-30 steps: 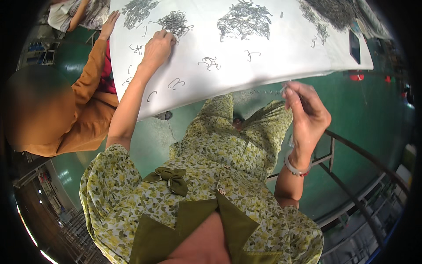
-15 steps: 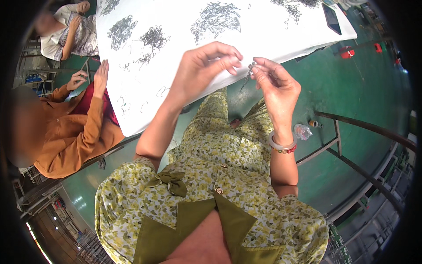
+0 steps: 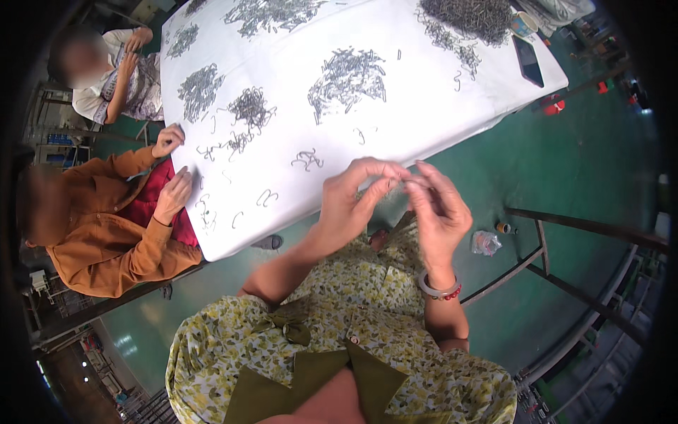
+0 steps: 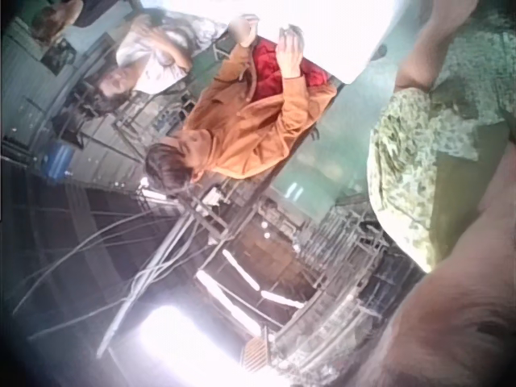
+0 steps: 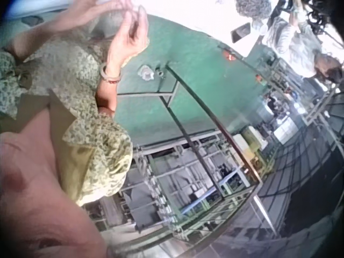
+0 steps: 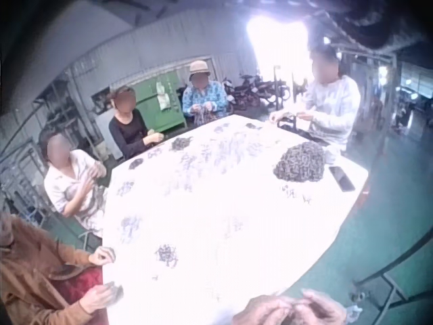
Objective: The person sits at a table and repeatedly picks up small metal hooks and wire pieces, then joins them by hand. The person occasionally hangs the assembled hooks on a nearby metal rack.
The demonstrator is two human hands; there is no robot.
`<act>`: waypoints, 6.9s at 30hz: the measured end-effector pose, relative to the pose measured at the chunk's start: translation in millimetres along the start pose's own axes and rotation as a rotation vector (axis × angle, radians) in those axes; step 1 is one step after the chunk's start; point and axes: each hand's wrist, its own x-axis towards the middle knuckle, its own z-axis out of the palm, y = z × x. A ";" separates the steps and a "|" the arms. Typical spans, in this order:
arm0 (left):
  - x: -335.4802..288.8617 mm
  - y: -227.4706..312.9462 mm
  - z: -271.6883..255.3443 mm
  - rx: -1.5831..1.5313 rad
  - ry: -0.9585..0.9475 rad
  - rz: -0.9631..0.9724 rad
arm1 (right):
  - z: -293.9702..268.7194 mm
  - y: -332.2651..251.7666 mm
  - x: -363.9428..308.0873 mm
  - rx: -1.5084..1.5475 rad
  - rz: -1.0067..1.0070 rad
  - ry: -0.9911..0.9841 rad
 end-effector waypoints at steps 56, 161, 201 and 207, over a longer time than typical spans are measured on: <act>-7.7 2.4 -14.6 -0.262 0.017 -0.130 | 14.1 -43.8 4.9 -0.229 -0.196 -0.163; -9.5 14.1 21.9 -0.085 -0.165 -0.029 | -30.2 -19.4 83.4 0.061 0.267 -0.278; 0.3 -3.4 1.2 -0.056 -0.017 0.134 | -25.5 -51.9 11.2 -0.031 0.001 -0.159; 72.1 -81.8 -169.3 0.942 0.166 0.045 | -19.0 -61.4 10.7 -0.069 0.044 -0.199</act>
